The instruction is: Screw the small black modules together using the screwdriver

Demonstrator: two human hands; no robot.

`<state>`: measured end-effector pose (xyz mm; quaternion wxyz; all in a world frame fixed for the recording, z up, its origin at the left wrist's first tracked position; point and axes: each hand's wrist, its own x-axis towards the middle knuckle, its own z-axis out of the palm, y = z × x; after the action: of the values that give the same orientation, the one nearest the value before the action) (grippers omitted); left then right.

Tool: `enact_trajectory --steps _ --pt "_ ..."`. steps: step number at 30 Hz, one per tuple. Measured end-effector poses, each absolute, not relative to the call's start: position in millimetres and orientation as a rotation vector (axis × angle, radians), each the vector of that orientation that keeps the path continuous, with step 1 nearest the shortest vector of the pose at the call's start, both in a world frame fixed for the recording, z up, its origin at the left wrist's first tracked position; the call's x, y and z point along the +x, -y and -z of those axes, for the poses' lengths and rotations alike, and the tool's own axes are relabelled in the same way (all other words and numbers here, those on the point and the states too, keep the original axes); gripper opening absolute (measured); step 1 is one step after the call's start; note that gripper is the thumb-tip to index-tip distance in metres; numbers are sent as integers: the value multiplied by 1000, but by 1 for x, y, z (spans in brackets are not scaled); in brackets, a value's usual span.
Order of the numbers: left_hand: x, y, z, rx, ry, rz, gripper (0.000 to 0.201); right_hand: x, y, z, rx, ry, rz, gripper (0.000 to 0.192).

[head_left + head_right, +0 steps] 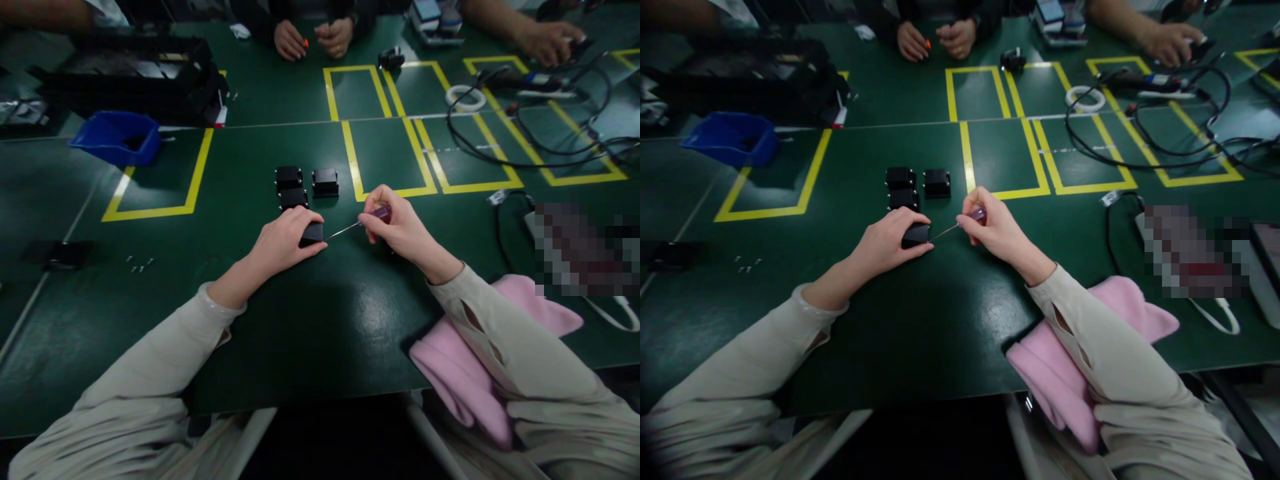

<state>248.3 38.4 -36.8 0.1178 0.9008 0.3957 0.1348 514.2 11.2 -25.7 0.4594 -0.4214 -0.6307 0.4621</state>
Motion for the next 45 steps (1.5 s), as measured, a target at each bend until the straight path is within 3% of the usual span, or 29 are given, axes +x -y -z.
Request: enact_trajectory --steps 23,45 --pt "249 -38 36 2633 -1187 -346 42 513 -11 28 -995 1524 -1174 50" --pt "249 -37 35 2620 -1181 -350 43 511 -11 30 -992 1515 -1170 47"
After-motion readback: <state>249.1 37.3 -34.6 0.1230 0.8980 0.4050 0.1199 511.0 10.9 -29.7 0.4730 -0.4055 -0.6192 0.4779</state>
